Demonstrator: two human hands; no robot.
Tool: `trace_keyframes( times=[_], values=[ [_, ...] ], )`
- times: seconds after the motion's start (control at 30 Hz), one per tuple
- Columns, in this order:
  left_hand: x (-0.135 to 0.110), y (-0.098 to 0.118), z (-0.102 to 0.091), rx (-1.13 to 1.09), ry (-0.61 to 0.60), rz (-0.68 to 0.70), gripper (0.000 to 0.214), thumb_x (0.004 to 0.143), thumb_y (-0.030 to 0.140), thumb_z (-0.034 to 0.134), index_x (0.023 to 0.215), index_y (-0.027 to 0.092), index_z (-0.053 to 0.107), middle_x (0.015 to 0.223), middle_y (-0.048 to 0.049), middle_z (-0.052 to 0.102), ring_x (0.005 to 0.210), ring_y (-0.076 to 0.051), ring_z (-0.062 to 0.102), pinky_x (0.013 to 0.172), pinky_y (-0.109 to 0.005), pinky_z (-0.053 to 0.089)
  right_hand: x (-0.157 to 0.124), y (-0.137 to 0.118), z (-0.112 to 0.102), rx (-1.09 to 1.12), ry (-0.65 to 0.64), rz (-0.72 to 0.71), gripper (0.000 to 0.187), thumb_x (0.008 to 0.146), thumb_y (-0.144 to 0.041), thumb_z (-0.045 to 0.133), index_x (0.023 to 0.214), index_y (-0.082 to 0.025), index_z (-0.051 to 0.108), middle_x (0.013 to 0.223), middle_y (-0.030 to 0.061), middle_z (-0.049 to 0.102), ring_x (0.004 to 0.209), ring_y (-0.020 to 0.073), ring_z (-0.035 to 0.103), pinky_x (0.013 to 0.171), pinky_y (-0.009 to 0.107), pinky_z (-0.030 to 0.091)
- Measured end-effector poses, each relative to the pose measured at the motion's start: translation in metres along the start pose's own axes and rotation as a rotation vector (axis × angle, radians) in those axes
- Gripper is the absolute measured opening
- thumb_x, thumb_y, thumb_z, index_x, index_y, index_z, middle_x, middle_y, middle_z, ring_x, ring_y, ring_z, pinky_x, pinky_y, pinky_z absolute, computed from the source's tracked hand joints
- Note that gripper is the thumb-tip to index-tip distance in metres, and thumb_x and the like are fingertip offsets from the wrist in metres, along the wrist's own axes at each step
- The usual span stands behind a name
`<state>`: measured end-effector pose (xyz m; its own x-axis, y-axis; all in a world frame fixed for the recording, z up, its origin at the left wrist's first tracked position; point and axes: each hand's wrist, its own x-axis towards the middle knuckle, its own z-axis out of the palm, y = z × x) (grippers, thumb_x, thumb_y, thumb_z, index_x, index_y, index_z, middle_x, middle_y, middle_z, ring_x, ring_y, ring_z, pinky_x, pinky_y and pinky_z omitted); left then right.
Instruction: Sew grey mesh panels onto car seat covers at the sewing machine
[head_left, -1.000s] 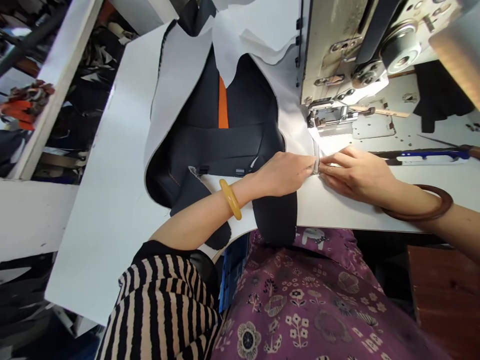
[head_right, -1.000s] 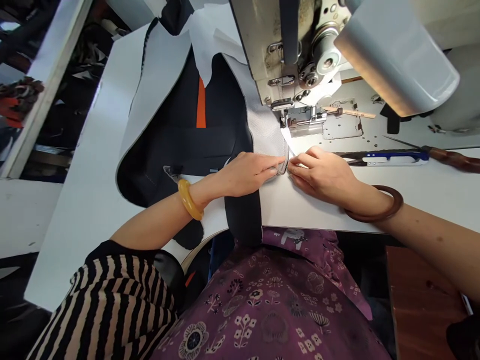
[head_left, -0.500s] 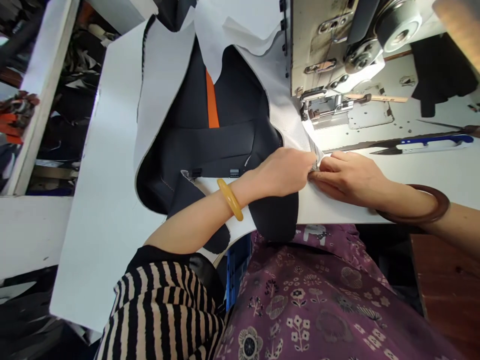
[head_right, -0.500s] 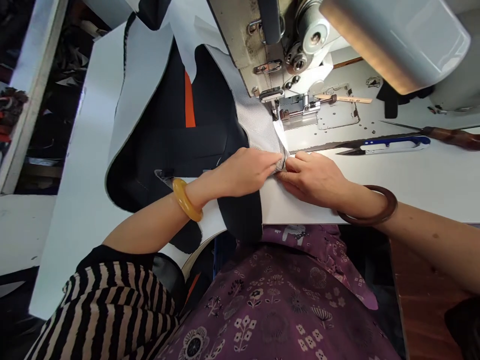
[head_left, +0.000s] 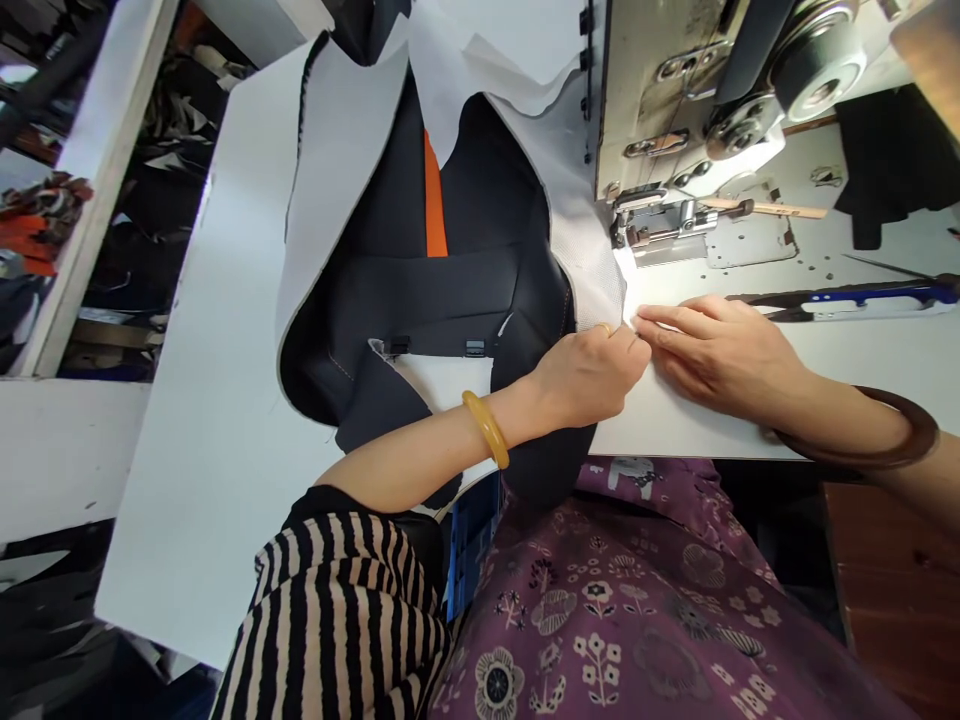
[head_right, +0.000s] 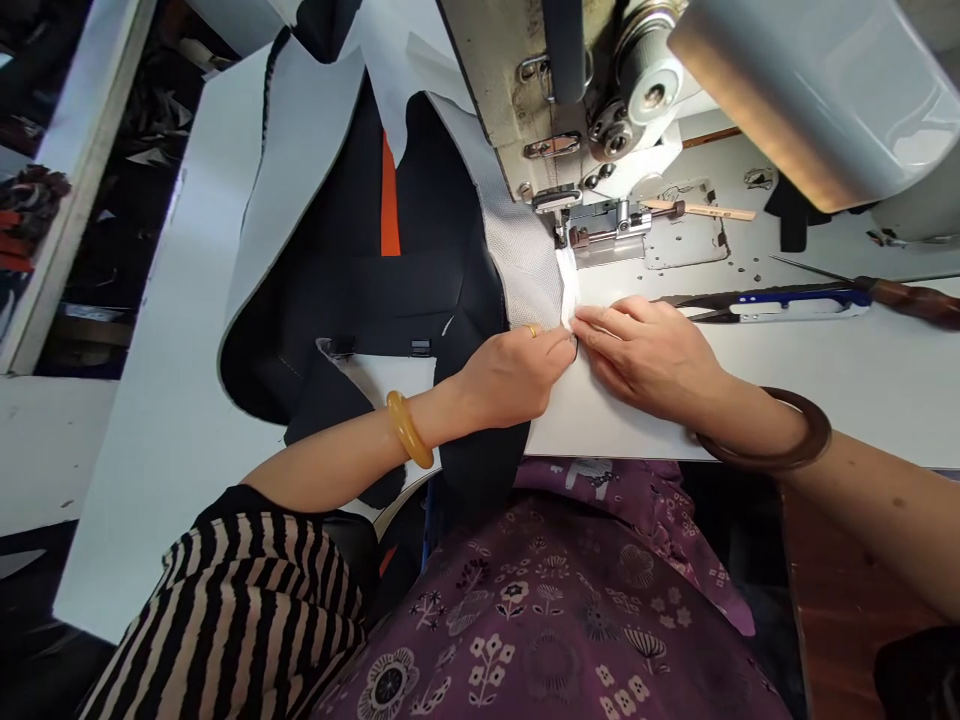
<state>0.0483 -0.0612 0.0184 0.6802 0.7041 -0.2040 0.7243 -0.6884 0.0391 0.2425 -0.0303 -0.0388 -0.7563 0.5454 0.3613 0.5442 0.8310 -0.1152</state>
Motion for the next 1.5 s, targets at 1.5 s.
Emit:
trace_keyframes(
  times=[1.5],
  values=[
    [0.033, -0.087, 0.03, -0.026, 0.491, 0.106, 0.042, 0.101, 0.03, 0.034, 0.081, 0.019, 0.069, 0.086, -0.0025, 0.069, 0.083, -0.016, 0.061, 0.1, -0.037, 0.04, 0.037, 0.002, -0.009, -0.062, 0.131, -0.285, 0.013, 0.089, -0.014, 0.053, 0.092, -0.015, 0.066, 0.099, 0.0065, 0.071, 0.097, 0.0172, 0.066, 0.075, 0.025, 0.052]
  ],
)
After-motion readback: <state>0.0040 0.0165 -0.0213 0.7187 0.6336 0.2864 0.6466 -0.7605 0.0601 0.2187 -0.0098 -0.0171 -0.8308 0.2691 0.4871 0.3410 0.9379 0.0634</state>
